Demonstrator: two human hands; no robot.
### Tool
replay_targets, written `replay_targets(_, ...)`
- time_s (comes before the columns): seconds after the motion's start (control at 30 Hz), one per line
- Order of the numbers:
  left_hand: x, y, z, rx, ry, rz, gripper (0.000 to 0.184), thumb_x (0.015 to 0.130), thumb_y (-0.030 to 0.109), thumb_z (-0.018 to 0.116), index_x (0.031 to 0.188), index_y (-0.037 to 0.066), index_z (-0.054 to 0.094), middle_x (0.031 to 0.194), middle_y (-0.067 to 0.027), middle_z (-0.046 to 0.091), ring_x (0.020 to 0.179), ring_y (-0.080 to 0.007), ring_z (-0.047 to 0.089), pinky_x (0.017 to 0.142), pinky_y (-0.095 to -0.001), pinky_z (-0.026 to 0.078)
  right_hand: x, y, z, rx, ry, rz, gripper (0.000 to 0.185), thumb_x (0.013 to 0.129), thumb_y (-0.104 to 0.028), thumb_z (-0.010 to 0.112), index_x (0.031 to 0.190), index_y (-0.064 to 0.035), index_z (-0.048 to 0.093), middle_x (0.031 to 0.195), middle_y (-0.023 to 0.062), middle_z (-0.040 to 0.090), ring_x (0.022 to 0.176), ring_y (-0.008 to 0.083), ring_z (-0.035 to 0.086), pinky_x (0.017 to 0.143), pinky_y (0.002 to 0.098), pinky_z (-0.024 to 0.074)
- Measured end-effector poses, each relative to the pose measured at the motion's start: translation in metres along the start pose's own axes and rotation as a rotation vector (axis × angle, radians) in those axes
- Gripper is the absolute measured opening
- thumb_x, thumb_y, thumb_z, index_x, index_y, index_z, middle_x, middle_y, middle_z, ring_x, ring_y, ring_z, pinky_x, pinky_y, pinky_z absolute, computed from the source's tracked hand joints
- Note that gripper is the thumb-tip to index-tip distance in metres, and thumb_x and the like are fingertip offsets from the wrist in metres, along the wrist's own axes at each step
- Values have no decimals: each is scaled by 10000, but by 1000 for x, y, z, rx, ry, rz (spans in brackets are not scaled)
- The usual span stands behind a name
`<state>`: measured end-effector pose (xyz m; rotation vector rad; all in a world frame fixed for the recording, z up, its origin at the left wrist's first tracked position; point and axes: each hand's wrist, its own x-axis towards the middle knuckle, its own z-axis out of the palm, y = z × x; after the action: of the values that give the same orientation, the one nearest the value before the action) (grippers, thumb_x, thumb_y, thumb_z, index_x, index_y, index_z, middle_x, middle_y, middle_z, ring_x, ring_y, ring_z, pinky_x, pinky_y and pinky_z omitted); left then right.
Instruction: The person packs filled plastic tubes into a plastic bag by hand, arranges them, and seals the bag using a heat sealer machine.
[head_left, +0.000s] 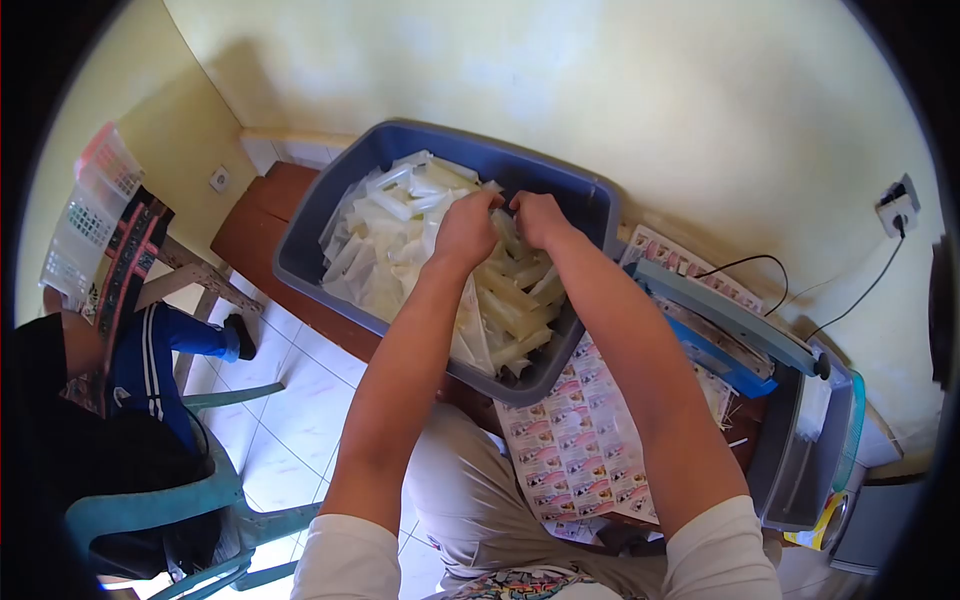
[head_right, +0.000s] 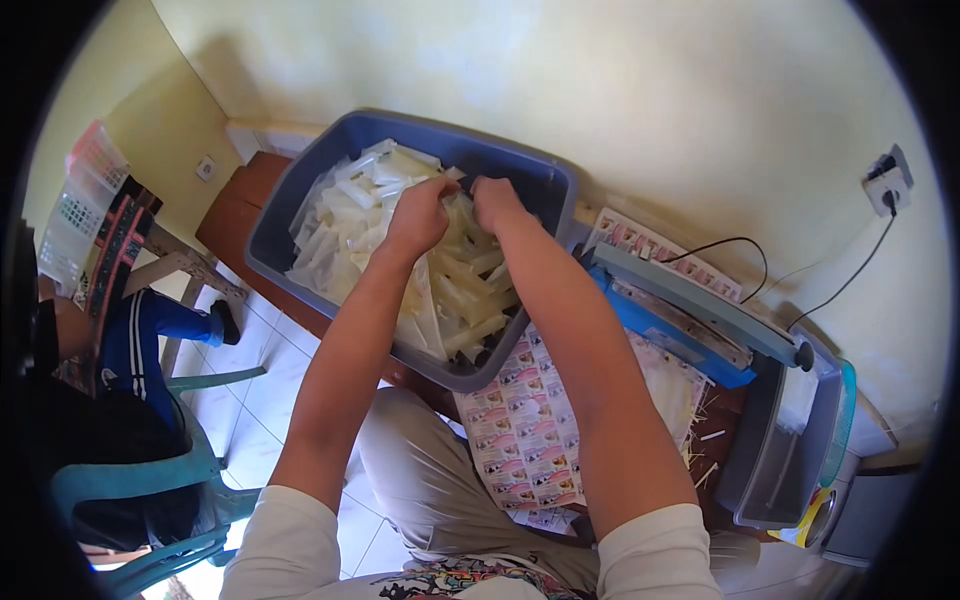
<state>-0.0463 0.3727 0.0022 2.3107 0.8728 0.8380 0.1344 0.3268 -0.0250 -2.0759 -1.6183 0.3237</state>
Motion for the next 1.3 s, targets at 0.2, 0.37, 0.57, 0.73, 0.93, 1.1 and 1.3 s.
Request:
replay_targets(0.2, -5, 11, -4, 101, -109, -66, 455, 857, -100, 547, 1261, -8, 736, 1207, -240, 769, 1155, -393, 735, 1034, -453, 572, 4, 1, 11, -163, -150, 93, 331, 920, -71, 699, 1240, 10, 733, 1179, 300, 751, 1179, 462, 715, 1001, 514, 606)
replay_targets(0.37, -5, 15, -4, 170, -210, -132, 468, 840, -88, 584, 1273, -2, 738, 1215, -243, 767, 1156, -391, 735, 1038, -454, 568, 4, -4, 1, -255, -250, 62, 287, 909, -105, 707, 1155, 16, 791, 1206, 268, 760, 1168, 423, 734, 998, 484, 613)
replay_targets(0.57, -5, 9, -2, 163, -188, -80, 449, 825, -81, 585, 1235, -7, 752, 1169, -241, 778, 1135, -401, 739, 1020, -457, 575, 2, -17, -11, -328, -374, 152, 432, 848, -379, 838, 1116, -39, 832, 1201, 216, 778, 1147, 380, 746, 1012, 448, 600)
replay_targets(0.73, -5, 10, -4, 159, -198, -92, 437, 820, -80, 585, 1218, -11, 754, 1155, -241, 780, 1121, -402, 743, 1007, -460, 578, 0, -25, -23, -200, -445, 219, 455, 850, -309, 800, 1181, 3, 802, 1282, 230, 754, 1202, 374, 732, 1049, 431, 594)
replay_targets(0.93, -4, 8, -4, 136, -189, -88, 446, 824, -88, 585, 1235, -11, 743, 1152, -243, 778, 1107, -397, 748, 990, -459, 584, 1, -25, -27, -91, -427, 275, 515, 845, -381, 818, 1198, -8, 801, 1285, 223, 756, 1194, 370, 734, 1040, 438, 585)
replay_targets(1.1, -3, 11, -8, 88, -136, -57, 486, 819, -104, 580, 1275, -6, 714, 1141, -234, 783, 1090, -390, 754, 975, -447, 588, -8, -28, -30, 85, -136, 172, 467, 845, -344, 853, 1187, -43, 750, 1167, 223, 779, 1126, 392, 745, 988, 456, 593)
replay_targets(1.3, 3, 14, -10, -46, -60, 15, 483, 886, -109, 522, 1331, 12, 663, 1103, -220, 789, 1058, -379, 764, 966, -447, 593, -17, -32, -32, 231, 137, 102, 472, 853, -264, 873, 1255, -92, 697, 1067, 201, 790, 1036, 403, 762, 915, 448, 611)
